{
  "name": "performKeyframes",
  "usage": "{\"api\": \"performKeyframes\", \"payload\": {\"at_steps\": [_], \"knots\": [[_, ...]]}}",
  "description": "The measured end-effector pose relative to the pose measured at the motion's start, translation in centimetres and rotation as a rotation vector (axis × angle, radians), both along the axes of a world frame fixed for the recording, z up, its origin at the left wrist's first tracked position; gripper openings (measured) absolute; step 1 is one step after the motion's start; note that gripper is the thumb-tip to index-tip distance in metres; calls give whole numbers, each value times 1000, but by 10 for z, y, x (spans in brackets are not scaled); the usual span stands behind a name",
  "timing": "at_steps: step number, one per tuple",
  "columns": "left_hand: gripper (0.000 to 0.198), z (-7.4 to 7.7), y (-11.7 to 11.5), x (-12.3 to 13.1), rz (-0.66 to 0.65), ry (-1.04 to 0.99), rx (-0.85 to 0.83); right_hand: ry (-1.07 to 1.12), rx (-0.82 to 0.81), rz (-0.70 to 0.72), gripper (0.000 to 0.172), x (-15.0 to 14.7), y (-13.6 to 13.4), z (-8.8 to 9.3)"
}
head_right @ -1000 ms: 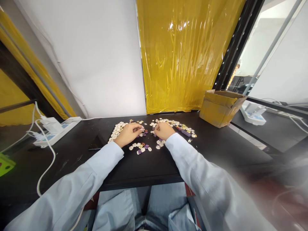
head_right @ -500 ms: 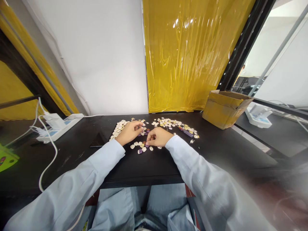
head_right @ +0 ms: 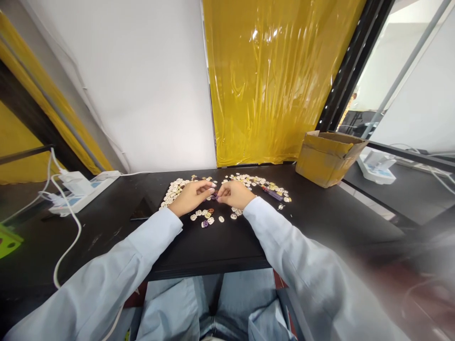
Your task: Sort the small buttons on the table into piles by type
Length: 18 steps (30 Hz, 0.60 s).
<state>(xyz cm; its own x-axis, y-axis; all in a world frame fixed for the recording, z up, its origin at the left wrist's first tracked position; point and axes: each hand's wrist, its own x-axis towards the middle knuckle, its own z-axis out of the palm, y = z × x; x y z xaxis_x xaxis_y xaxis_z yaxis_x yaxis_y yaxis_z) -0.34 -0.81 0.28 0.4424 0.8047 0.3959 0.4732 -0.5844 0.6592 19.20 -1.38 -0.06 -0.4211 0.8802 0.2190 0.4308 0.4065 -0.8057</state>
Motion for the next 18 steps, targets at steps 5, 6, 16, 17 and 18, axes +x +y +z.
{"api": "performKeyframes", "payload": {"at_steps": [5,6,16,17,18], "knots": [[26,-1,-6,8,-150,-142,-124,195,52,-68,15,-1,0,2],[25,-1,-6,8,-134,-167,-126,208,54,-74,16,-2,-1,3],[18,-3,4,1,68,-204,-1,138,126,-264,10,8,9,1],[16,-2,5,-1,105,-142,21,77,113,-284,8,9,11,-1],[15,-2,6,-3,137,-74,39,9,103,-305,6,11,12,-2]]}}
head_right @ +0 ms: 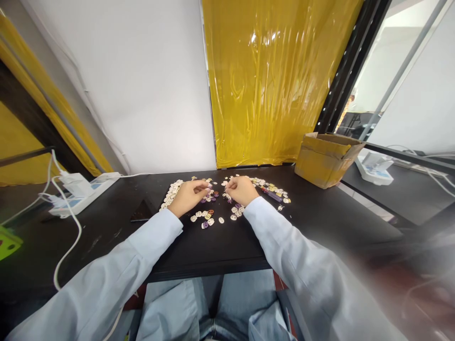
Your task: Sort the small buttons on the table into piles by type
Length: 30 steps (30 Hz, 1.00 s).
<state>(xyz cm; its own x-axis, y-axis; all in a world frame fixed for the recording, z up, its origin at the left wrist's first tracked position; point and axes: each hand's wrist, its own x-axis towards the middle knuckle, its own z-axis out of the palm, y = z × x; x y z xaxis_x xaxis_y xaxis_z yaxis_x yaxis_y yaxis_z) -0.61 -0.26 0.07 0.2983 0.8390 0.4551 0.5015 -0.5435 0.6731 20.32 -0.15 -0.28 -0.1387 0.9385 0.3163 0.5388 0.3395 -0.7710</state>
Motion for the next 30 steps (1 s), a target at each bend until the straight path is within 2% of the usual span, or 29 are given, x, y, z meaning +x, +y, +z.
{"api": "performKeyframes", "payload": {"at_steps": [4,6,11,14,19,24,28,30], "knots": [[15,-2,2,-2,64,137,8,-206,-5,-91,9,3,1,-3],[18,-3,3,-2,70,129,26,-226,20,-54,15,1,-3,-1],[18,-3,2,-1,58,129,55,-198,4,353,30,-14,-17,0],[17,-2,1,-1,52,132,67,-245,18,463,26,-22,-20,-5],[17,-2,0,0,30,100,71,-186,45,429,9,-25,-17,-9],[21,-4,-1,3,-75,-36,-21,21,58,286,12,-20,-12,-4],[31,-7,0,6,-247,-199,-159,43,109,263,18,-17,-12,-1],[36,-8,-2,7,-289,-232,-196,36,98,267,18,-18,-12,-2]]}}
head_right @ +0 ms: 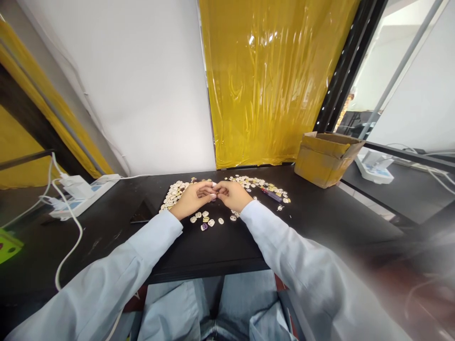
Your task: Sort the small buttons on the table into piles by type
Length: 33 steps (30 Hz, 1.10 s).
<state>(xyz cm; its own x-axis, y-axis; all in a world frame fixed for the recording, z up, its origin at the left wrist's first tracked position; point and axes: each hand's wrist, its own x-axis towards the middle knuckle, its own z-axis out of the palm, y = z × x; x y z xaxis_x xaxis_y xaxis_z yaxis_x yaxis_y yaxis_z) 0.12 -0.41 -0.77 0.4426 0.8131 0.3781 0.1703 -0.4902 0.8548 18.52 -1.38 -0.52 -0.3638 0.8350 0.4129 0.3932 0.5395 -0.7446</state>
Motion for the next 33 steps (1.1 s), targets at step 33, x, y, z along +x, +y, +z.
{"api": "performKeyframes", "payload": {"at_steps": [33], "knots": [[18,4,5,-8,336,268,210,-311,125,163,4,-18,-14,-6]]}}
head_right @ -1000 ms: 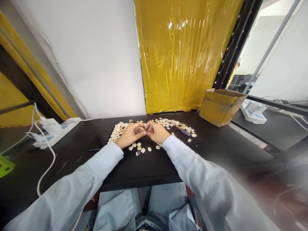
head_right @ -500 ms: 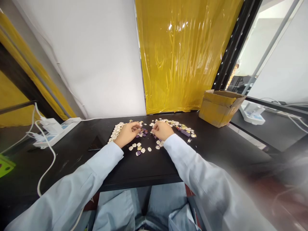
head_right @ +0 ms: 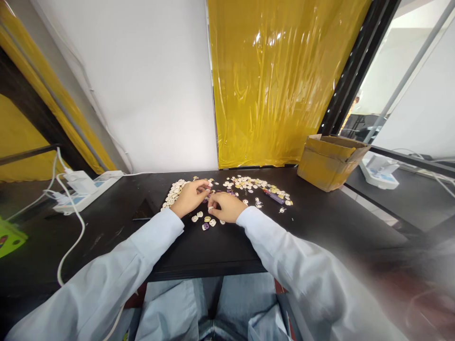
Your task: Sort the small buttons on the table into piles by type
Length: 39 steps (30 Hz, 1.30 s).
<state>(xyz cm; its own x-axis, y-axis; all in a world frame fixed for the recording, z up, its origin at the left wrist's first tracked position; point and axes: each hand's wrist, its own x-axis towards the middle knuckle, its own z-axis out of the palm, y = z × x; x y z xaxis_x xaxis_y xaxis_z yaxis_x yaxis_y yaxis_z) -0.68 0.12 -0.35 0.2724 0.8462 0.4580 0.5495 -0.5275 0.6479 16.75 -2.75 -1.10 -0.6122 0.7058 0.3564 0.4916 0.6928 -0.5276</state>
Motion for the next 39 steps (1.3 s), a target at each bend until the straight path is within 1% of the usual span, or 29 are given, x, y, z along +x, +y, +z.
{"api": "performKeyframes", "payload": {"at_steps": [3,6,9,12,16,19,22,24,26,27,28,29,30,32,34,36,37,39], "knots": [[20,2,-3,1,-54,-51,-33,104,-58,-122,3,3,3,3],[18,3,-6,4,-189,-134,-111,310,-143,-228,6,6,7,6],[16,3,-9,7,-310,-185,-181,454,-212,-274,11,9,12,8],[19,4,-11,9,-341,-212,-190,494,-255,-277,13,12,14,8],[21,5,-11,9,-310,-195,-169,512,-289,-265,13,15,17,9],[22,5,-9,6,-192,-180,-102,475,-279,-351,10,21,21,9],[20,5,-6,2,-78,-77,-44,354,-237,-456,6,30,24,7],[17,5,-5,0,-46,9,-23,245,-196,-519,6,33,24,6],[21,4,-4,-2,-18,53,1,169,-154,-556,9,33,23,6],[25,4,-4,-2,-5,59,14,152,-132,-552,10,32,21,7],[28,4,-3,-2,6,58,24,148,-114,-519,11,31,19,8],[31,3,-3,-2,12,53,32,147,-107,-450,11,29,17,9],[32,3,-2,-2,14,50,36,143,-124,-350,11,27,15,11],[31,3,-2,-2,10,49,37,104,-238,-126,15,25,10,14],[31,3,-2,-1,6,52,36,33,-411,28,21,25,6,16],[30,3,-3,0,-3,58,32,-22,-554,82,24,26,4,17],[30,3,-3,0,-10,60,31,-38,-595,86,24,27,3,17],[28,3,-4,1,-30,65,35,-49,-610,76,19,29,4,17]]}}
